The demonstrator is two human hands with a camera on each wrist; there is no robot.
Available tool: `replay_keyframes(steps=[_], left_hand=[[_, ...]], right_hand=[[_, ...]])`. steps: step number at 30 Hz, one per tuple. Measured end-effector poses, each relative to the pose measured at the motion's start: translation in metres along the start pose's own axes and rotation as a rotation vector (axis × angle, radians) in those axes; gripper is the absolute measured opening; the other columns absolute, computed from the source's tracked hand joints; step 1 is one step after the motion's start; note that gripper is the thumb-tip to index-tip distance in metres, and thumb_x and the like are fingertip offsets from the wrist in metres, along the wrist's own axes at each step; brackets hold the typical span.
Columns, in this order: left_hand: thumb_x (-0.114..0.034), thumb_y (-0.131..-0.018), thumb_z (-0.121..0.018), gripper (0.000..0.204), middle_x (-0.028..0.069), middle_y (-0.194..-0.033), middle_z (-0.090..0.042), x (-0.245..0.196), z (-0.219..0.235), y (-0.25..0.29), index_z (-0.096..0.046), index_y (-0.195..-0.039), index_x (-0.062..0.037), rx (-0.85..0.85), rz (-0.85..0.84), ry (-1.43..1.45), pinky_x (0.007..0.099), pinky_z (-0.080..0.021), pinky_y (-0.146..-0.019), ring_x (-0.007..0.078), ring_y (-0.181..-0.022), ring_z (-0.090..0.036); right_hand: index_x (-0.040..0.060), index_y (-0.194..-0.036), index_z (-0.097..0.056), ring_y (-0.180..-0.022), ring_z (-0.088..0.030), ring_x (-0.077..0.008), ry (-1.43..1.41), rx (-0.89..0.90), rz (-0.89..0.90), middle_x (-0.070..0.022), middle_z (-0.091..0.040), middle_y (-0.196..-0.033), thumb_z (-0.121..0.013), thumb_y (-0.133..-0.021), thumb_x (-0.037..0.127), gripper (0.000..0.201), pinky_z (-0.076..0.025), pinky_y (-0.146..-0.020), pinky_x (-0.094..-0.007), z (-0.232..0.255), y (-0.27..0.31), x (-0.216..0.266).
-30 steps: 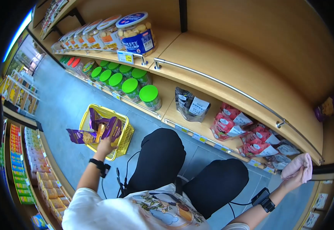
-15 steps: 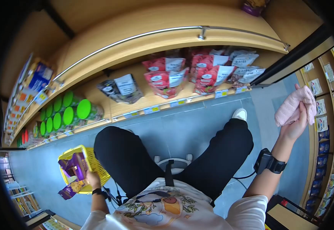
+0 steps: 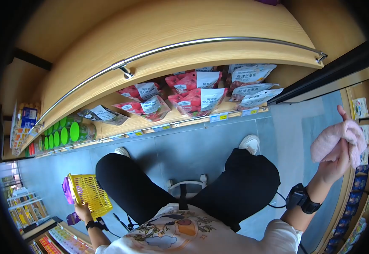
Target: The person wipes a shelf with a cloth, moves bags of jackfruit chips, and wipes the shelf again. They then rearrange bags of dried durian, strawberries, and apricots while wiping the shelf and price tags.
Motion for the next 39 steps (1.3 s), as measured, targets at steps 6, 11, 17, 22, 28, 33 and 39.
replay_keyframes(steps=[6,11,17,22,28,33,39], left_hand=[[-0.001,-0.062,-0.071,0.03,0.0155,-0.098,-0.061,-0.005,0.028,0.082,-0.056,-0.089,-0.0007,-0.074,0.033,0.101,0.0431,-0.047,-0.071,0.0346,-0.082,-0.061],[-0.002,-0.061,-0.073,0.036,0.0149,-0.095,-0.06,-0.018,0.033,0.136,-0.057,-0.093,0.0001,-0.194,-0.03,0.199,0.042,-0.048,-0.071,0.0352,-0.083,-0.06],[-0.005,-0.059,-0.076,0.042,0.0115,-0.091,-0.062,-0.062,0.051,0.168,-0.059,-0.096,-0.002,-0.127,-0.043,0.256,0.0412,-0.048,-0.071,0.0332,-0.082,-0.06],[-0.005,-0.059,-0.077,0.043,0.0122,-0.092,-0.062,-0.075,0.025,0.168,-0.059,-0.098,-0.0014,-0.012,-0.074,0.272,0.0416,-0.047,-0.073,0.0338,-0.082,-0.06],[-0.005,-0.06,-0.076,0.04,0.0122,-0.09,-0.062,-0.118,0.034,0.174,-0.059,-0.096,-0.002,0.002,-0.157,0.164,0.0418,-0.048,-0.072,0.0337,-0.082,-0.061],[-0.004,-0.061,-0.074,0.038,0.0133,-0.092,-0.062,-0.162,0.051,0.193,-0.057,-0.095,-0.0015,0.001,-0.132,0.163,0.0425,-0.048,-0.071,0.0346,-0.084,-0.061],[-0.009,-0.061,-0.076,0.042,0.0157,-0.096,-0.062,-0.168,0.039,0.202,-0.057,-0.097,-0.0003,0.006,-0.047,0.105,0.0438,-0.047,-0.075,0.0365,-0.088,-0.06]], right_hand=[[-0.0007,-0.117,-0.048,-0.117,-0.047,-0.0203,-0.184,0.094,0.048,-0.0261,-0.047,-0.128,-0.037,-0.085,0.013,0.037,-0.029,-0.102,-0.0299,0.071,-0.024,-0.008],[-0.003,-0.122,-0.043,-0.085,-0.057,-0.0144,-0.348,0.118,0.054,-0.026,-0.046,-0.128,-0.036,-0.087,0.016,0.04,-0.046,-0.076,-0.0258,0.123,-0.033,0.009],[-0.0041,-0.124,-0.04,-0.063,-0.053,-0.0108,-0.408,-0.004,-0.06,-0.0261,-0.043,-0.13,-0.036,-0.088,0.017,0.041,-0.046,-0.057,-0.0227,0.151,0.009,0.002],[-0.004,-0.124,-0.041,-0.06,-0.05,-0.0105,-0.494,0.071,-0.124,-0.0252,-0.042,-0.131,-0.036,-0.089,0.017,0.041,-0.045,-0.055,-0.0235,0.175,0.051,-0.013],[-0.0038,-0.125,-0.04,-0.056,-0.045,-0.0095,-0.341,0.012,-0.13,-0.0241,-0.043,-0.13,-0.036,-0.088,0.021,0.044,-0.041,-0.051,-0.0234,0.192,0.039,-0.042],[-0.0069,-0.123,-0.039,-0.056,-0.043,-0.0097,-0.513,0.22,-0.161,-0.0261,-0.045,-0.126,-0.038,-0.086,0.02,0.046,-0.037,-0.051,-0.0224,0.144,-0.012,-0.068],[-0.008,-0.121,-0.039,-0.059,-0.045,-0.0115,-0.462,0.251,-0.203,-0.0276,-0.047,-0.122,-0.042,-0.081,0.019,0.048,-0.038,-0.053,-0.0231,0.107,-0.059,-0.079]])
Point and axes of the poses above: each hand's wrist, its own y-axis away from the middle knuckle, its own z-axis out of the back of the hand, x = y × z, the point moved 8 cm from there along -y, towards the middle knuckle
